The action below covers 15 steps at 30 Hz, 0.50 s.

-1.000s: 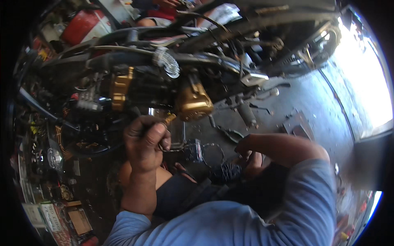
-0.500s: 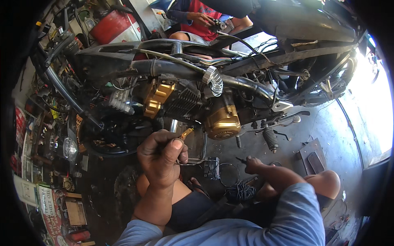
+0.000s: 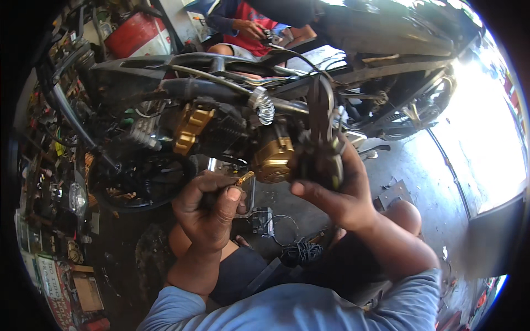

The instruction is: Repairing or modifying the electrical wiring of a motorcycle engine.

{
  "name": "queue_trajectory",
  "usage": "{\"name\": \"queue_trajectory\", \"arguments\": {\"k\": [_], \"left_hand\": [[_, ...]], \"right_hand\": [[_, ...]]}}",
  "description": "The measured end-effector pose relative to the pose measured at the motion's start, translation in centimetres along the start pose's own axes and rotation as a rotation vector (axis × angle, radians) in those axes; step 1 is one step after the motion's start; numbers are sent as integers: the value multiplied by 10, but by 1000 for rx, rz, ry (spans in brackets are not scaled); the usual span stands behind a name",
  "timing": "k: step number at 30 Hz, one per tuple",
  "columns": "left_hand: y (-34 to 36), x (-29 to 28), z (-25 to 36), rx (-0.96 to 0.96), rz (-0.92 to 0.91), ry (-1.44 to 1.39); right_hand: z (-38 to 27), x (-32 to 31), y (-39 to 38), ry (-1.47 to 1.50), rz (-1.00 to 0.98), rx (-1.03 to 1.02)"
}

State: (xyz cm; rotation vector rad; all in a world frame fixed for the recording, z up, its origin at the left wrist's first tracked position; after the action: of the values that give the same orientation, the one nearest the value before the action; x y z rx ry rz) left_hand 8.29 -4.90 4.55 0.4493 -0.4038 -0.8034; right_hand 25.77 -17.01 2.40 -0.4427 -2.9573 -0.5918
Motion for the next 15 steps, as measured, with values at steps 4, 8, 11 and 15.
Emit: {"name": "queue_trajectory", "arguments": {"k": [4, 8, 11, 15], "left_hand": [[0, 21, 16, 239, -168, 534], [-2, 29, 11, 244, -204, 592], [-1, 31, 3, 219, -225, 603], [-2, 32, 0, 193, -261, 651]], "right_hand": [[-7, 11, -4, 215, 138, -110], [-1, 11, -9, 180, 92, -128], [6, 10, -7, 273, 133, -91], [12, 4, -6, 173, 152, -101]]}}
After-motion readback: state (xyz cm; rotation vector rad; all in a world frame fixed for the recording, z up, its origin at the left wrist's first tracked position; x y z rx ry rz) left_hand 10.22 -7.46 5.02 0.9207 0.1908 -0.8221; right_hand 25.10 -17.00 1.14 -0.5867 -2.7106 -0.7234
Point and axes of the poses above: each hand's wrist, its own y-axis towards the middle knuckle, its own x-axis out of the palm, z = x × y, the point moved 7 cm from there along y, towards the middle knuckle, and after that the axes turned 5 degrees about -z, right-handed, at the moved point
